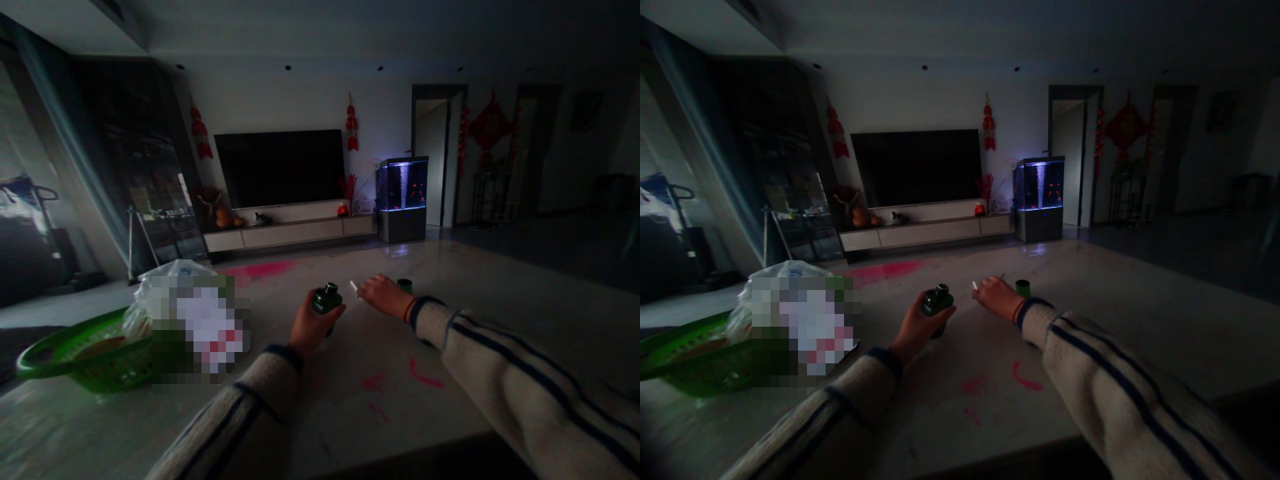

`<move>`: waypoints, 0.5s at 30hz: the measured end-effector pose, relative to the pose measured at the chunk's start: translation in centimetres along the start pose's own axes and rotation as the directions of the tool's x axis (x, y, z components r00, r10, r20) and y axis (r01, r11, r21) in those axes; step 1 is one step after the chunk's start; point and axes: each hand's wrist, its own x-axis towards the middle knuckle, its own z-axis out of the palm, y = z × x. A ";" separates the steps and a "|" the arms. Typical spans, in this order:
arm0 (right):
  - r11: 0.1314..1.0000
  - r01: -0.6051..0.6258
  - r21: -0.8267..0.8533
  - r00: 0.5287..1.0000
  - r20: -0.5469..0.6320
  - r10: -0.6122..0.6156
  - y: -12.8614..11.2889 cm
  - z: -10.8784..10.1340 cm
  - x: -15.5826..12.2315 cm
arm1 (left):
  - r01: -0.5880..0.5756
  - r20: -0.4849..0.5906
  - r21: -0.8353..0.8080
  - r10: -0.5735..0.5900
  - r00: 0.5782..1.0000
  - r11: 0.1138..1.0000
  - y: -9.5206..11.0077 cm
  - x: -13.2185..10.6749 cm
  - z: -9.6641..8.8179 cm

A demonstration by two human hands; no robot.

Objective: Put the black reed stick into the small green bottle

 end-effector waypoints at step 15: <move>-0.264 0.140 0.954 0.259 0.222 0.940 4.2 -3.1 0.1 | 0.010 0.033 0.013 -0.011 0.999 1.000 0.2 -0.2 -0.2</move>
